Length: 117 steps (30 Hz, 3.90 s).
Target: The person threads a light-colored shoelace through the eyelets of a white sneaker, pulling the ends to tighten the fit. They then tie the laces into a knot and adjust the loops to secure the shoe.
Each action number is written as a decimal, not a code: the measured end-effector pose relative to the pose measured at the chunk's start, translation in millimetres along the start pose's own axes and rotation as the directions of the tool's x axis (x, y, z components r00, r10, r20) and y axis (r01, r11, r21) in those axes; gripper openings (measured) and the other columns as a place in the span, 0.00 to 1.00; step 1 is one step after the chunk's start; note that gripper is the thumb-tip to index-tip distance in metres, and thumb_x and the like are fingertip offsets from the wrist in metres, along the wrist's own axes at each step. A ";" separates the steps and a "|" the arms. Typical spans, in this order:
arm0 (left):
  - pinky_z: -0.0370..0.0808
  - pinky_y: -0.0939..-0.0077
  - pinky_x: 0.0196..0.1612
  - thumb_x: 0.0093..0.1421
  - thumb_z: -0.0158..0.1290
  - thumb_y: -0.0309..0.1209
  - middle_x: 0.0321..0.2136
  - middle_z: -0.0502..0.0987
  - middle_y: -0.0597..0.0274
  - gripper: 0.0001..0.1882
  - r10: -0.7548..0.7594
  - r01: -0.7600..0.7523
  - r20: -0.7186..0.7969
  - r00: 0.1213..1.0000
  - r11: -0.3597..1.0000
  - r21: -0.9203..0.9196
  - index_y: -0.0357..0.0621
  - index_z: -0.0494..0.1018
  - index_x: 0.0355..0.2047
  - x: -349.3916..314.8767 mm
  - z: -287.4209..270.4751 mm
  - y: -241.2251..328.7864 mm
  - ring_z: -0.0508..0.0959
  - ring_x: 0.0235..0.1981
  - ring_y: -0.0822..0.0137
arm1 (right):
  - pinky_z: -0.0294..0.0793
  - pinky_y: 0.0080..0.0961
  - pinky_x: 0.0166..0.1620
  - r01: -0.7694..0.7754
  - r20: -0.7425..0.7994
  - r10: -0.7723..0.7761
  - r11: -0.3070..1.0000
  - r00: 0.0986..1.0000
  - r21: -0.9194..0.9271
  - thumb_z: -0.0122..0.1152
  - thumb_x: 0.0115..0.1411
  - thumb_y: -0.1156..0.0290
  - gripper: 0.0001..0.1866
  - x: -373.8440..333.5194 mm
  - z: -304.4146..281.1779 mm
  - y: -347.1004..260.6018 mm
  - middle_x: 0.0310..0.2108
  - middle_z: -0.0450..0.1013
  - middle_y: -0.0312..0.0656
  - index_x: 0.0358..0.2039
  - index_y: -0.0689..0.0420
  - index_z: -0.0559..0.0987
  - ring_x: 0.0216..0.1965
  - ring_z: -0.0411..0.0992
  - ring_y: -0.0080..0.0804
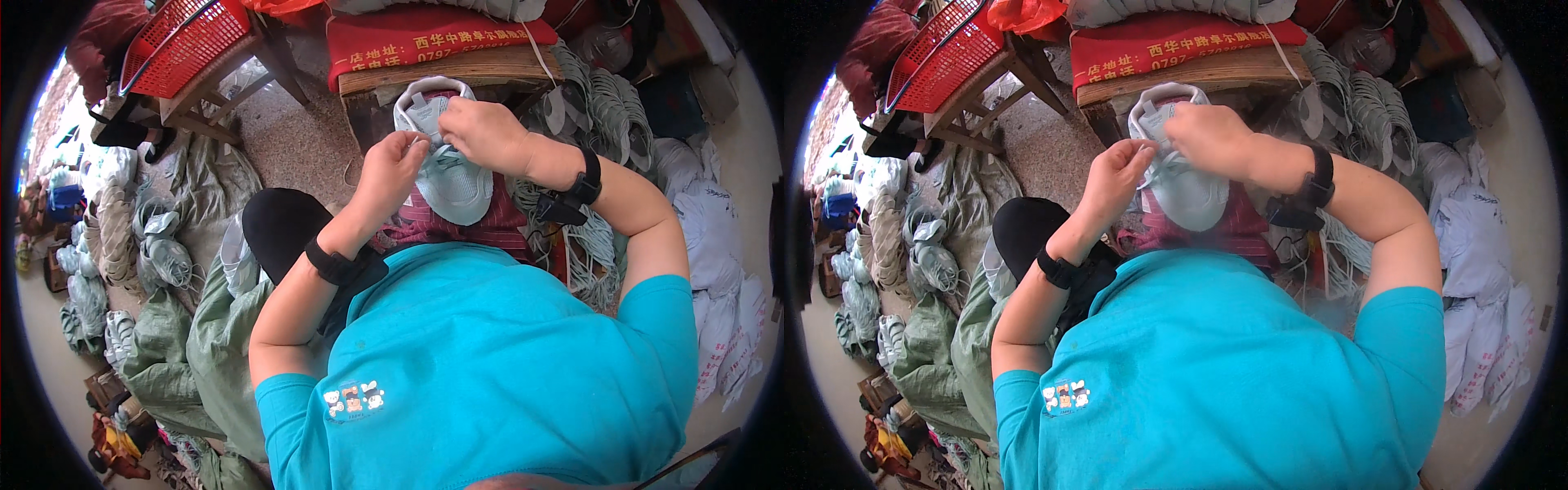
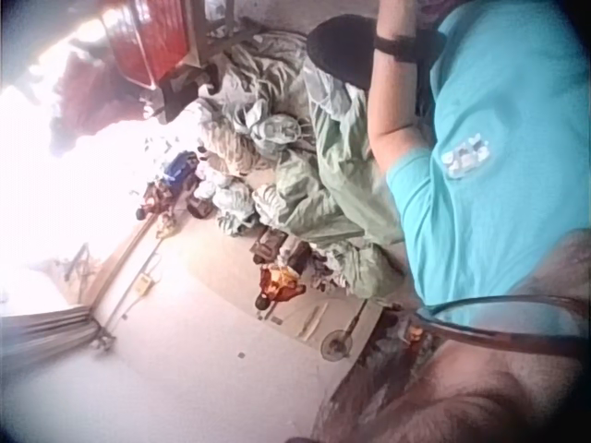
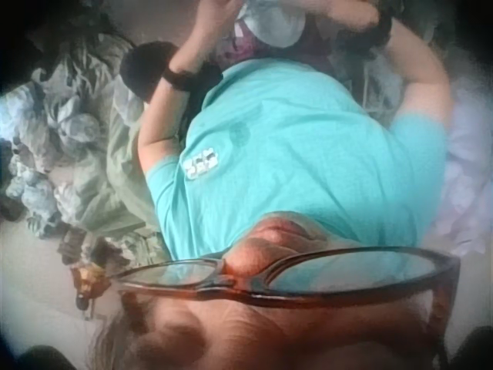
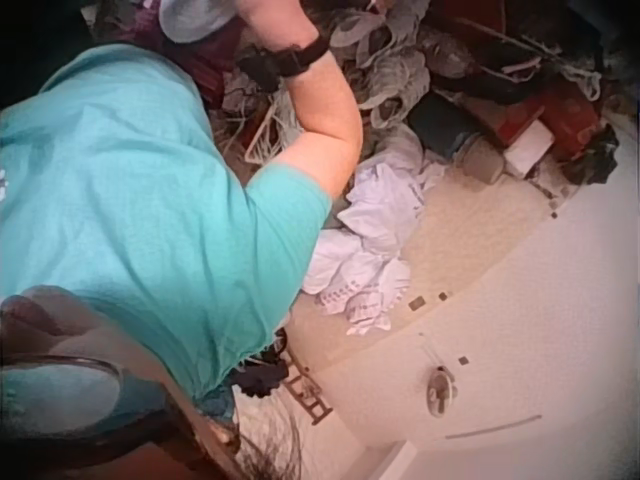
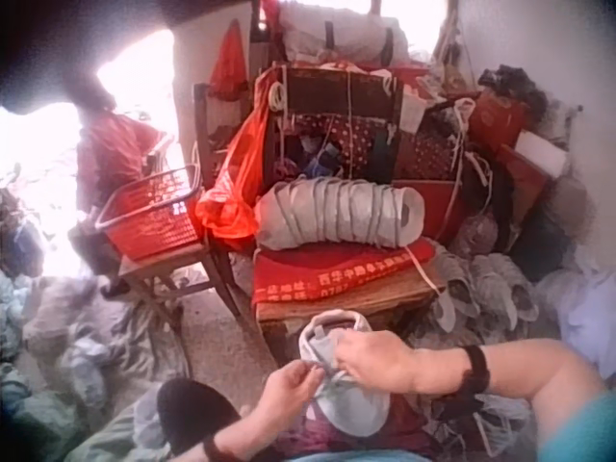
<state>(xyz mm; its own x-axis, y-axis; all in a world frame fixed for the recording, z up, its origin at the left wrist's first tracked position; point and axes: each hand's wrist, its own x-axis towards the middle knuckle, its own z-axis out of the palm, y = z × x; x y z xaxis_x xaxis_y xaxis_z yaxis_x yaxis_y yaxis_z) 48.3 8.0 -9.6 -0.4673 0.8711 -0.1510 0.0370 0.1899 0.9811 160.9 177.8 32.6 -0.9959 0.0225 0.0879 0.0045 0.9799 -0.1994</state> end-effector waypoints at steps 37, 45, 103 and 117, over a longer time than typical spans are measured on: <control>0.72 0.66 0.39 0.51 0.60 0.26 0.29 0.74 0.57 0.06 0.482 -0.385 -0.196 0.854 0.838 0.386 0.44 0.77 0.31 10.1 8.3 -2.0 0.74 0.33 0.59 | 0.75 0.19 0.36 0.373 -0.455 0.009 0.557 0.891 0.742 0.63 0.57 0.72 0.11 86.1 -100.6 -81.1 0.31 0.77 0.38 0.39 0.64 0.79 0.32 0.75 0.20; 0.68 0.60 0.42 0.51 0.57 0.28 0.32 0.77 0.59 0.09 0.634 -0.404 -0.059 0.771 0.559 0.724 0.45 0.77 0.35 27.8 23.5 5.2 0.76 0.39 0.54 | 0.76 0.19 0.32 0.164 -0.208 -0.005 0.637 0.978 0.753 0.58 0.62 0.74 0.10 68.9 -82.4 -50.8 0.36 0.74 0.39 0.43 0.61 0.74 0.32 0.75 0.21; 0.70 0.81 0.33 0.56 0.58 0.22 0.39 0.66 0.62 0.09 0.477 -0.384 -0.238 0.846 0.855 0.349 0.41 0.77 0.38 11.4 -5.0 -10.8 0.69 0.36 0.72 | 0.73 0.32 0.41 -0.333 -0.283 0.381 0.920 0.880 0.204 0.60 0.58 0.68 0.10 -83.8 -44.3 101.4 0.35 0.74 0.48 0.37 0.60 0.76 0.37 0.73 0.46; 0.72 0.73 0.27 0.53 0.55 0.20 0.24 0.70 0.58 0.10 0.517 -0.419 -0.001 0.856 0.693 0.586 0.42 0.69 0.35 8.6 -36.0 -0.6 0.72 0.21 0.64 | 0.72 0.27 0.32 -0.351 0.341 0.167 0.720 0.925 0.599 0.60 0.59 0.69 0.08 -45.3 -17.4 26.1 0.28 0.74 0.38 0.32 0.61 0.79 0.29 0.72 0.26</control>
<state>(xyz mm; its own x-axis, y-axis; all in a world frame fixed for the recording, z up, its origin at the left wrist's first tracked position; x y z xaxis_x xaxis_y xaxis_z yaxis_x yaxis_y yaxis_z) 12.5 -0.9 -7.2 -0.3816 0.8434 0.3784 0.7393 0.0327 0.6726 207.7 205.8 40.4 -0.9514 0.1170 -0.2850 0.2985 0.5787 -0.7590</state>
